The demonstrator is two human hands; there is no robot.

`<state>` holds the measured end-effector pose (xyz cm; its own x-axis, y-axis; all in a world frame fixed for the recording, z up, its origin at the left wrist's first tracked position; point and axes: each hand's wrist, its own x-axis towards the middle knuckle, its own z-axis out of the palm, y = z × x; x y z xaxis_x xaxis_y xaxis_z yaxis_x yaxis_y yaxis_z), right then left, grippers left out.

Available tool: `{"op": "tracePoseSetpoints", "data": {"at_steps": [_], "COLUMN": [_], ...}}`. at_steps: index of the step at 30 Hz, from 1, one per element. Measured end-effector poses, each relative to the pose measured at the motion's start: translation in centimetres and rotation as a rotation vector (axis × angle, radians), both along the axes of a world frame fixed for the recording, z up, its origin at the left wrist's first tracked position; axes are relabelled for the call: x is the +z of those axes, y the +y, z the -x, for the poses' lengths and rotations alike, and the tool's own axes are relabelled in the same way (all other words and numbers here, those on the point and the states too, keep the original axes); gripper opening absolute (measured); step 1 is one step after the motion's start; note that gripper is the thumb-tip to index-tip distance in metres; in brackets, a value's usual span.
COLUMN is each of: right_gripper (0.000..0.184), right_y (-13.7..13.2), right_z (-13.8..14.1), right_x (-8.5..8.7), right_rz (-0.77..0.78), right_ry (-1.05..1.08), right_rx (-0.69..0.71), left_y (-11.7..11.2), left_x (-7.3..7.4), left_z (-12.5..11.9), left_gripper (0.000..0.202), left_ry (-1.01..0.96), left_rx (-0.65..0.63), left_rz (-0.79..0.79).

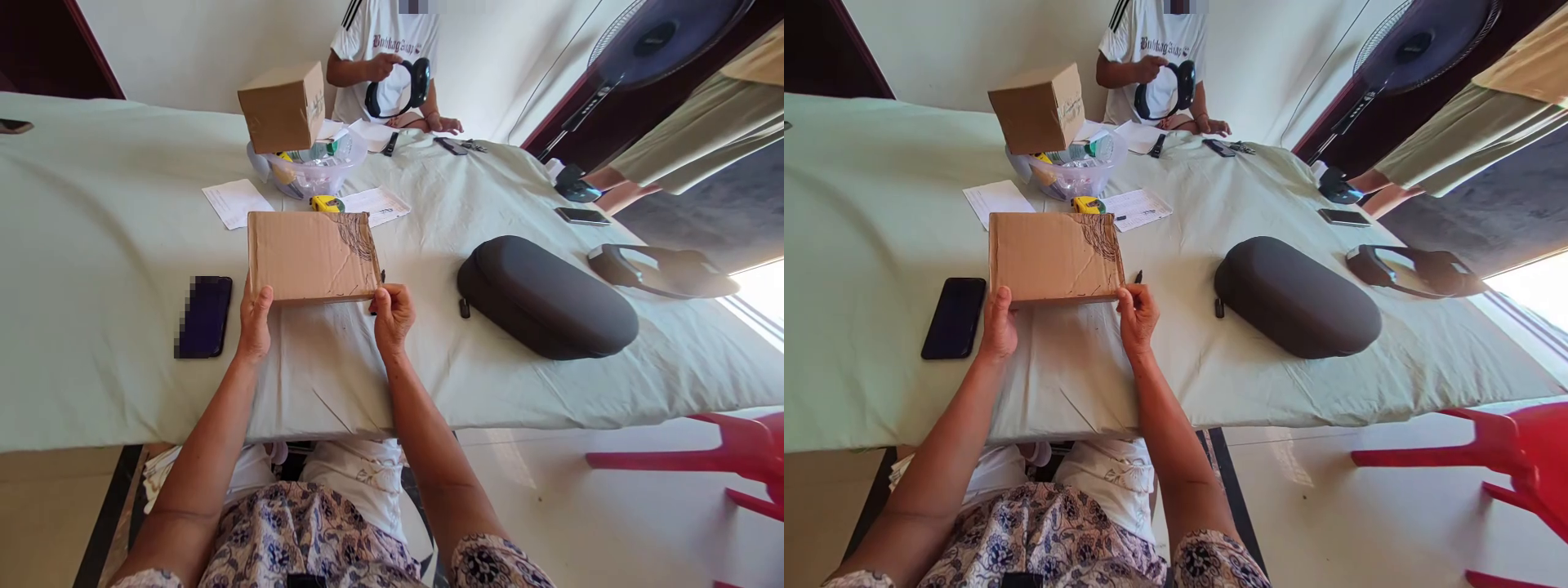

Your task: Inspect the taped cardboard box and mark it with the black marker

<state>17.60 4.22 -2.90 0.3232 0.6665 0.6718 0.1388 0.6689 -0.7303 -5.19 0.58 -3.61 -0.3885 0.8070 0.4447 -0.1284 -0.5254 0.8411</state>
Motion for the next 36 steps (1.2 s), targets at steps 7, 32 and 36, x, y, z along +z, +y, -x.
{"op": "tracePoseSetpoints", "data": {"at_steps": [7, 32, 36], "right_gripper": [0.043, 0.045, 0.054], "right_y": [0.2, 0.1, 0.0], "right_z": [0.0, 0.8, 1.7], "right_x": [-0.3, -0.3, -0.9], "right_rz": [-0.1, -0.047, -0.015], "right_ry": [-0.124, -0.017, -0.052], "right_rx": [0.026, 0.099, 0.063], "left_y": [0.0, -0.1, -0.2], "left_x": [1.0, 1.3, 1.3], "left_z": [0.0, -0.2, -0.5], "left_gripper": [0.081, 0.075, 0.076], "left_ry": [-0.26, -0.134, -0.077], "left_rx": [0.088, -0.021, 0.051], "left_rz": [0.215, 0.17, 0.11]}}
